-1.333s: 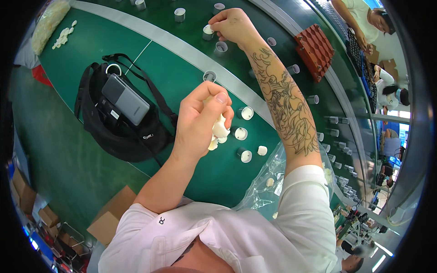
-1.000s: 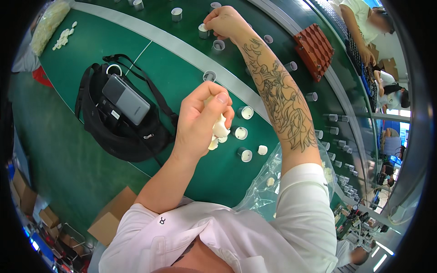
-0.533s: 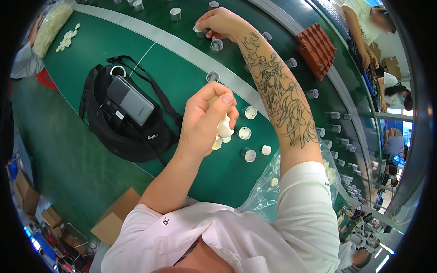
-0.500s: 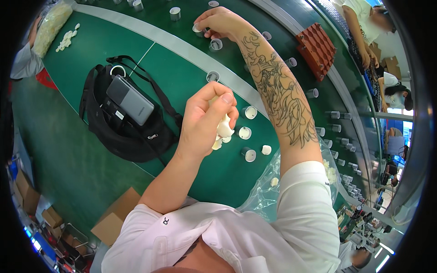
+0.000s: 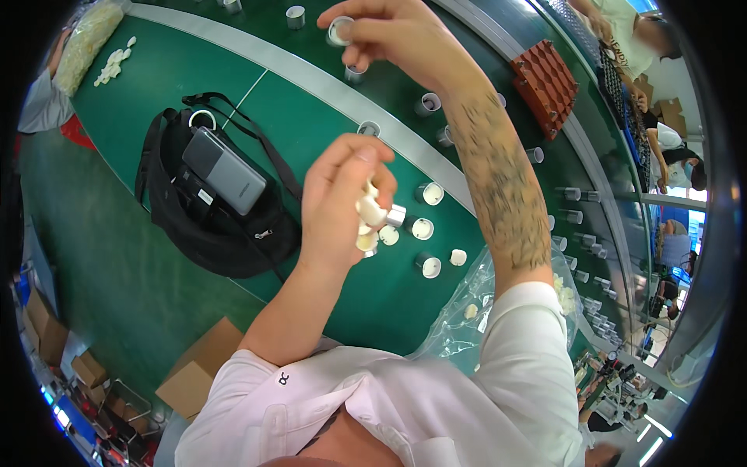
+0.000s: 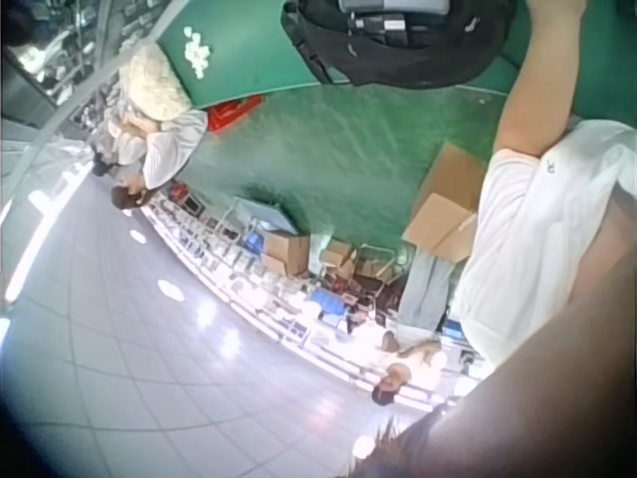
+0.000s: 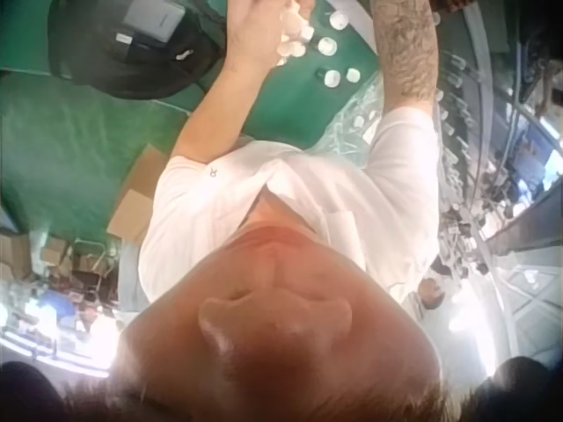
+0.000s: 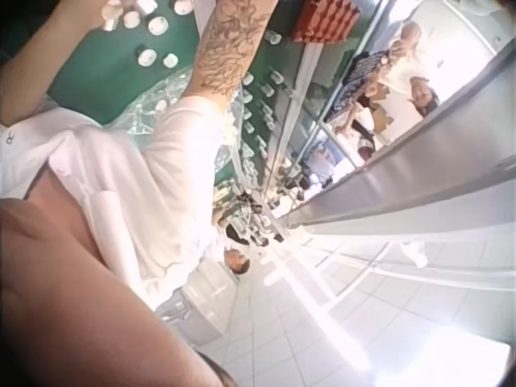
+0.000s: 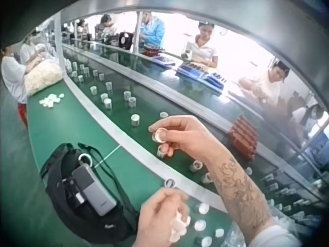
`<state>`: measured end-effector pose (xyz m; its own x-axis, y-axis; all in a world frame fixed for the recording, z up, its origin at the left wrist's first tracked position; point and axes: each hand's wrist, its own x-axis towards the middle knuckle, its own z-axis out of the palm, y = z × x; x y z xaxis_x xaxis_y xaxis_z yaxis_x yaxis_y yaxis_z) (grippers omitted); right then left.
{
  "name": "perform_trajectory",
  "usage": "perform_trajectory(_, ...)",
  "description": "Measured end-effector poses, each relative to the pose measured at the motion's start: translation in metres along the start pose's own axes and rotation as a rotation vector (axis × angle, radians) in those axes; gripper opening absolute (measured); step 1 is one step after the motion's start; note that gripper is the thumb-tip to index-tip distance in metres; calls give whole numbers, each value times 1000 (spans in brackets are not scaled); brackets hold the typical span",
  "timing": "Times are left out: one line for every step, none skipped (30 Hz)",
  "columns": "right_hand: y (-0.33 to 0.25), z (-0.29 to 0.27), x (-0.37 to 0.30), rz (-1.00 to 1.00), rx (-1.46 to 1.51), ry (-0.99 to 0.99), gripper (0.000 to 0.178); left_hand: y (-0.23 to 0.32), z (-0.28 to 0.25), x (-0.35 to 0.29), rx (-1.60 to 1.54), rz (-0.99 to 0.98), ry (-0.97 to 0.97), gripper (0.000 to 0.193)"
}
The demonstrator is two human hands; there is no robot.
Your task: The person inserts small white pads into metal cylinders by hand and places the assembled cylinders into holders along the assembly line.
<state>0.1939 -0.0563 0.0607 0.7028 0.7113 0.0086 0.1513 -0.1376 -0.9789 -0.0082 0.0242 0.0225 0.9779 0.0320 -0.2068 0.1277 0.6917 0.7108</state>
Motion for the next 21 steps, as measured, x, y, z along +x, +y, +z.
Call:
perform_trajectory(-22,3,-22,35,-66,2,29,3,3,0,-75,-38,52,24)
perform_trajectory(-42,9,-45,73,-129,6,30,3,6,2,-109,-26,78,33)
perform_trajectory(-51,15,-62,83,-128,15,30,4,7,4,-111,-39,74,33)
perform_trajectory(-55,22,-80,68,-59,35,27,4,5,4,-211,-26,54,37)
perform_trajectory(-56,25,-95,52,11,58,24,2,3,4,-311,-14,37,41)
perform_trajectory(-58,27,-106,63,14,74,24,0,-2,5,-353,-38,-36,46)
perform_trajectory(-59,30,-116,49,71,53,21,-2,-2,5,-353,-57,-40,46)
perform_trajectory(-59,32,-125,33,130,32,17,-4,-1,4,-392,-51,-144,46)
perform_trajectory(-59,34,-131,34,132,48,17,-5,0,5,-429,-39,-253,46)
perform_trajectory(-57,37,-136,35,129,90,17,-6,0,5,-424,-52,-261,46)
perform_trajectory(-56,40,-142,35,127,130,16,-8,0,5,-412,-39,-267,45)
perform_trajectory(-56,41,-147,-12,43,198,15,-10,0,5,-399,-22,-275,43)
perform_trajectory(-55,41,-155,-16,46,209,15,-10,1,4,-385,-4,-282,42)
perform_trajectory(-54,41,-163,-43,-77,282,14,-10,3,3,-377,-10,-289,42)
perform_trajectory(-53,41,-170,-68,-198,356,12,-11,5,2,-329,27,-274,41)
perform_trajectory(-54,44,-175,-69,-192,367,12,-12,6,1,-281,63,-259,39)
perform_trajectory(-56,47,-178,-86,-290,395,11,-13,6,1,-273,56,-264,39)
perform_trajectory(-57,49,-182,-99,-389,426,10,-15,6,0,-201,115,-258,37)
perform_trajectory(-56,50,-185,-95,-383,439,10,-16,7,-1,-130,174,-252,35)
perform_trajectory(-54,51,-188,-106,-392,462,10,-18,9,-1,-121,163,-258,35)
perform_trajectory(-52,52,-190,-117,-396,481,11,-19,9,-1,-68,216,-232,34)
